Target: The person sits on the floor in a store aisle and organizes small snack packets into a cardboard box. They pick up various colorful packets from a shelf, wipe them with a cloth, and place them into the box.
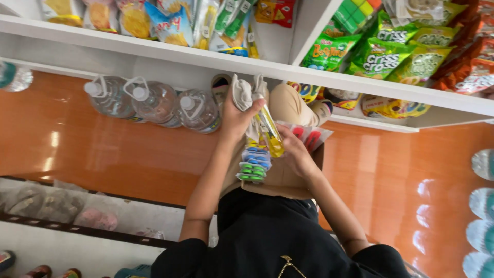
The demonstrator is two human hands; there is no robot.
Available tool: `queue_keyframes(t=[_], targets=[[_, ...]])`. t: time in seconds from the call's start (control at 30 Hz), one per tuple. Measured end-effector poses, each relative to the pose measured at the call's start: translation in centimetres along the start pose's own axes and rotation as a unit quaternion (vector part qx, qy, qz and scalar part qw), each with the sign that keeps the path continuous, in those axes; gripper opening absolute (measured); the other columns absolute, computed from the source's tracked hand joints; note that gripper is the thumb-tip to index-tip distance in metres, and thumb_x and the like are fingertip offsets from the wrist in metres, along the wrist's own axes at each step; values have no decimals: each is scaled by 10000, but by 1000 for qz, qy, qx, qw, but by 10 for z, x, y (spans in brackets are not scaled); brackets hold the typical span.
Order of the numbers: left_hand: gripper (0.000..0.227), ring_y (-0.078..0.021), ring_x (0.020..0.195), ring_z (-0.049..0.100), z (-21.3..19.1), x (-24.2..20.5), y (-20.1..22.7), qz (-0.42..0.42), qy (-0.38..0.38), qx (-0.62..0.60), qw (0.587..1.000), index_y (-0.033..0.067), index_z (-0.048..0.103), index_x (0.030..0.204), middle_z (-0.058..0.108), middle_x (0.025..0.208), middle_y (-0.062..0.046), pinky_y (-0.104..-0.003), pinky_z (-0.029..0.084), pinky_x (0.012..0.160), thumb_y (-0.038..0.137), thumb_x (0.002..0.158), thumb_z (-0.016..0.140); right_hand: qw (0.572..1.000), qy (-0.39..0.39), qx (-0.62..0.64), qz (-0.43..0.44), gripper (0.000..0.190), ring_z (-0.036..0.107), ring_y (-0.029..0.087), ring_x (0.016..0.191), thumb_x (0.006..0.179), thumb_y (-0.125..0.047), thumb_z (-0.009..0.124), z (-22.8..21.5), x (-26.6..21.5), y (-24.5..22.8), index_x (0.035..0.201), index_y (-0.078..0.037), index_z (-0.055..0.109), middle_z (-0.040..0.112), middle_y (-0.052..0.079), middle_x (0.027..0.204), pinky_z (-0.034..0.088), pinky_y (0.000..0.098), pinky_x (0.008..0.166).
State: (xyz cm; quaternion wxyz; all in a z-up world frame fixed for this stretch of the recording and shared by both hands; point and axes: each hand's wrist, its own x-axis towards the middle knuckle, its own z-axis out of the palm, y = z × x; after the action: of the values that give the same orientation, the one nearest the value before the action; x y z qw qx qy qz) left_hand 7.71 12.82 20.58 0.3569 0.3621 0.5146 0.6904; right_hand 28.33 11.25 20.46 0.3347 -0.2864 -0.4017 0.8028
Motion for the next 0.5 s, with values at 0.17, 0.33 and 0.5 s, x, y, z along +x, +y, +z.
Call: queue_keyframes(t=[0.17,0.33,0.5], targets=[[785,-401,1410,466,18,9,51,-41,75,129,988,41,381,1543,503,1477,-297,-528,367,1194,463,963,701,996,79,3,-34,447,724,184,751,983,-76,642,17,-9,4,1411,14,549,718,162,970,596,265,609],[440,-396,1326,465,30,-15,45,267,-18,188,945,-34,477,1419,468,1381,-236,-497,272,1204,298,1133,441,988,140,52,-46,367,750,284,813,1001,-61,624,-20,-3,31,1350,46,594,718,255,985,636,413,694],[359,-322,1147,474,61,-60,-32,402,-162,469,769,135,625,1102,538,1224,-45,-449,419,951,453,999,495,988,131,14,-85,241,749,271,797,1003,-41,610,-37,1,54,1226,46,639,725,230,942,635,414,694]])
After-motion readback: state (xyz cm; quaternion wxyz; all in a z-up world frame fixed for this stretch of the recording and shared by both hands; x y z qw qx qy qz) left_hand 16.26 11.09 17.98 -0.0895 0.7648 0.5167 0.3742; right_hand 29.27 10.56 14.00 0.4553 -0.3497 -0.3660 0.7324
